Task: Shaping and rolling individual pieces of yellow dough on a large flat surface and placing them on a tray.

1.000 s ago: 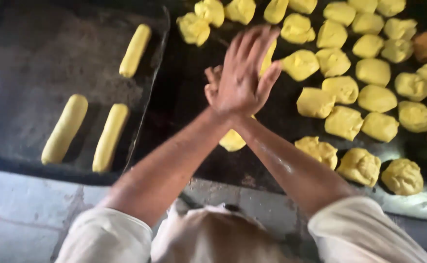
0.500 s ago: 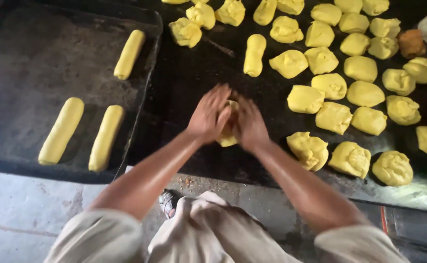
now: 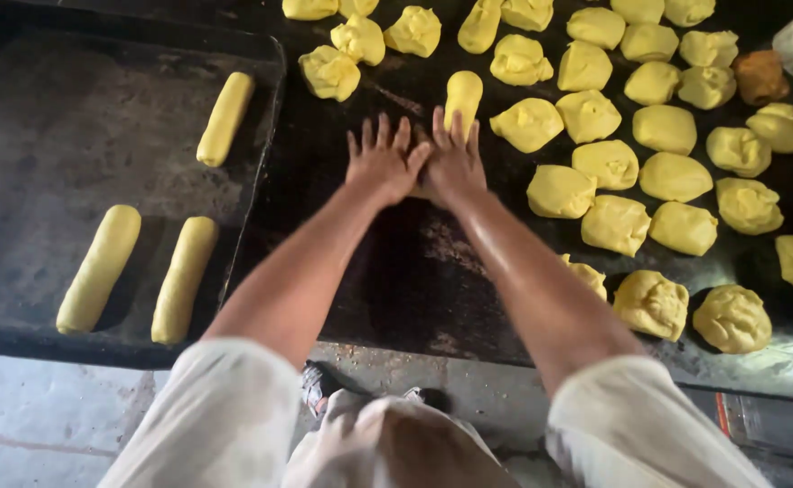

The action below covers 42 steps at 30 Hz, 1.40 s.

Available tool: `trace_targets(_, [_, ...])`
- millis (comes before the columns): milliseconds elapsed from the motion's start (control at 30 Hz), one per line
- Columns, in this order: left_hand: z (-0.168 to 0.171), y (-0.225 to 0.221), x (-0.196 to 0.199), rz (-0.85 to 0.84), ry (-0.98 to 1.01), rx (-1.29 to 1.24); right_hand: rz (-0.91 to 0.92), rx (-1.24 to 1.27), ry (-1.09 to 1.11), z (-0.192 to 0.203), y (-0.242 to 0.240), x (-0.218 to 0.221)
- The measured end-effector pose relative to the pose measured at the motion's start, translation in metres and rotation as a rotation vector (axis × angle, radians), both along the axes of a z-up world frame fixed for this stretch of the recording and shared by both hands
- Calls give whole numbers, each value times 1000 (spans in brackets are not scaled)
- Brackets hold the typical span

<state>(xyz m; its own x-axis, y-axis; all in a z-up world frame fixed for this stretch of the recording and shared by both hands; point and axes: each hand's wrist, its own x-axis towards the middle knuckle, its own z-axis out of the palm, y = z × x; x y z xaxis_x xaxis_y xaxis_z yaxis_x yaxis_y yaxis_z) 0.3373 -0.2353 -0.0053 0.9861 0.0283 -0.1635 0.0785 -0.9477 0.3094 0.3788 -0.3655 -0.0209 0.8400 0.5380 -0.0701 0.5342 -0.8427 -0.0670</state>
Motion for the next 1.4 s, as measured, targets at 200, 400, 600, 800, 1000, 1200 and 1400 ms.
trace_targets(200, [-74,14,-38,-134,-154,19,222,138,-153,-60,-37,-25])
trace_targets(400, [-51,6,-126,-341,-494,-71,220,281,-84,-36,-59,-116])
trace_targets(600, [-32,34,-3,-390,-120,-166,250,194,326,-2,-34,10])
trace_targets(800, [13,11,-79,-204,-351,108,167,273,-195,22,-43,-61])
trace_targets(1000, [-40,11,-81,-242,-89,-25,437,30,-97,-10,-42,-58])
trace_targets(1200, [37,5,8,85,-196,-294,-103,-30,292,41,7,19])
trace_targets(1400, [-62,-1,23,264,-792,-103,-106,262,-654,-54,12,26])
